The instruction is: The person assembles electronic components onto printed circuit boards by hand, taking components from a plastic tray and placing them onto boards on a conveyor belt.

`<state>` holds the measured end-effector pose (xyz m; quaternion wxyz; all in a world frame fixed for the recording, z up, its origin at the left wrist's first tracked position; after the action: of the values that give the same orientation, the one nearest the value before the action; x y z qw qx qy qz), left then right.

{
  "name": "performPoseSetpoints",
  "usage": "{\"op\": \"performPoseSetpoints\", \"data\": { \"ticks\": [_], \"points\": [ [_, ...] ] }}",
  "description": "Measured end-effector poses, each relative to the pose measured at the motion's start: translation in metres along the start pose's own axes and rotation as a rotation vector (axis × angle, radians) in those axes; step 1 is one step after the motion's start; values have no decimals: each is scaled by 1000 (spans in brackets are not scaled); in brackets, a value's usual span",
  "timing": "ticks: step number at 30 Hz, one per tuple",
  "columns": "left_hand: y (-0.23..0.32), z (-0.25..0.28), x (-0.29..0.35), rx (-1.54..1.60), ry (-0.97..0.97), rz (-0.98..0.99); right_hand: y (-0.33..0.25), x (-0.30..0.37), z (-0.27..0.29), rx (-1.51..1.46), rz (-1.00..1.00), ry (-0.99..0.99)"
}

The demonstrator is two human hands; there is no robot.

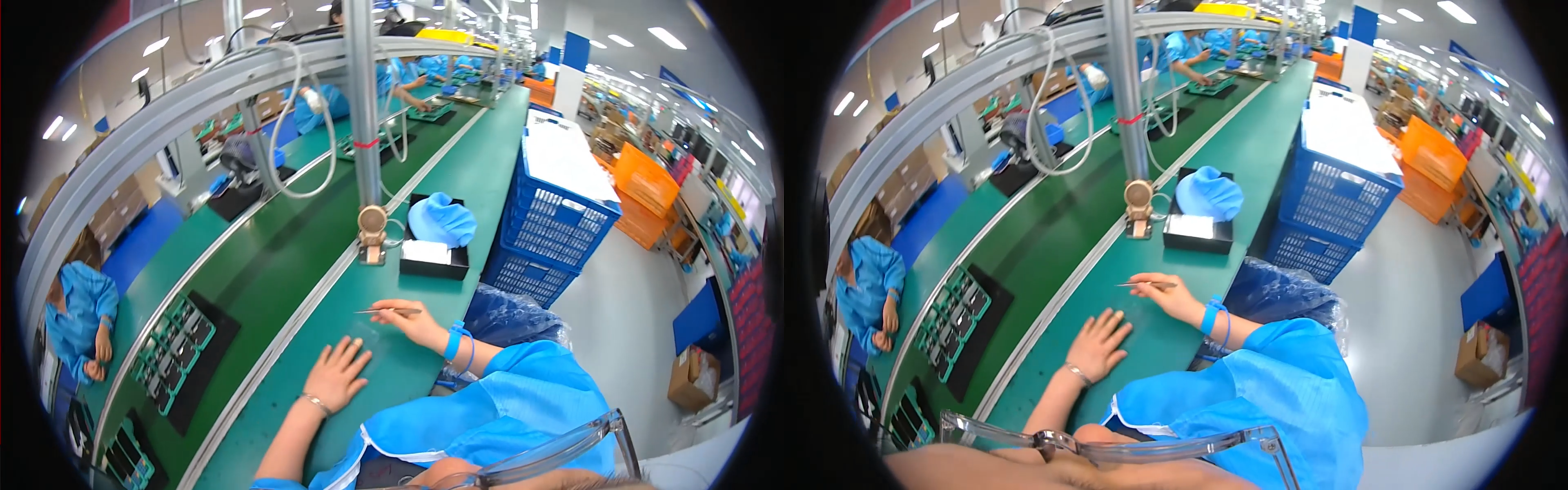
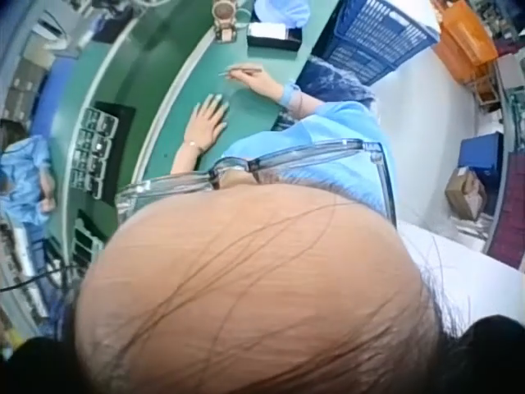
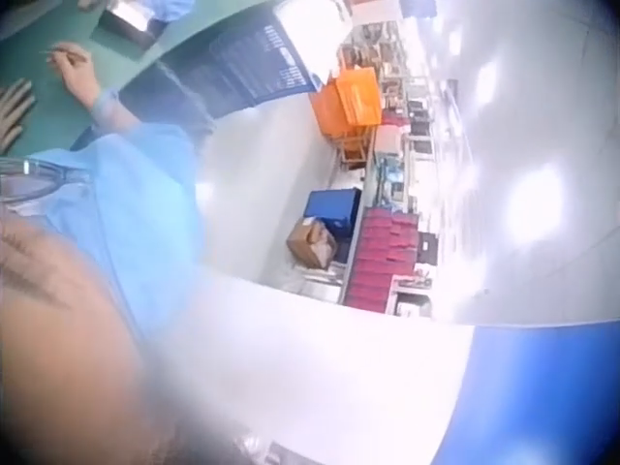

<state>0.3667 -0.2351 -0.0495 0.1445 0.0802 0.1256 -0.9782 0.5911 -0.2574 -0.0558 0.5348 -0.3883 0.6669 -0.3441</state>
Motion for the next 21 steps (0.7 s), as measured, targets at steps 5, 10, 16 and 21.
{"op": "performPoseSetpoints", "data": {
  "ticks": [5,10,16,21],
  "points": [
    [23,-20,-41,-105,-192,189,-118,-9,-65,483,691,-344],
    [30,-30,-71,76,111,281,-213,10,-140,248,1228,-564],
    [49,30,-64,-72,-47,261,-266,12,-190,-54,1444,-658],
    [71,22,-60,-35,-48,186,-275,18,-217,-129,1546,-591]
  ]
}}
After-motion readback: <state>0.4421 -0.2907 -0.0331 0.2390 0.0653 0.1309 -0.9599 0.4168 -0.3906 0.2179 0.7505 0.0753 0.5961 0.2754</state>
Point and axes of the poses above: each hand's wrist, its own x-axis away from the middle knuckle, its own z-axis out of the back of the hand, y = z × x, the point moved 4 cm from there along -x, towards the middle knuckle, and after that the axes turned 8 degrees about -x, right-handed, at the moved point
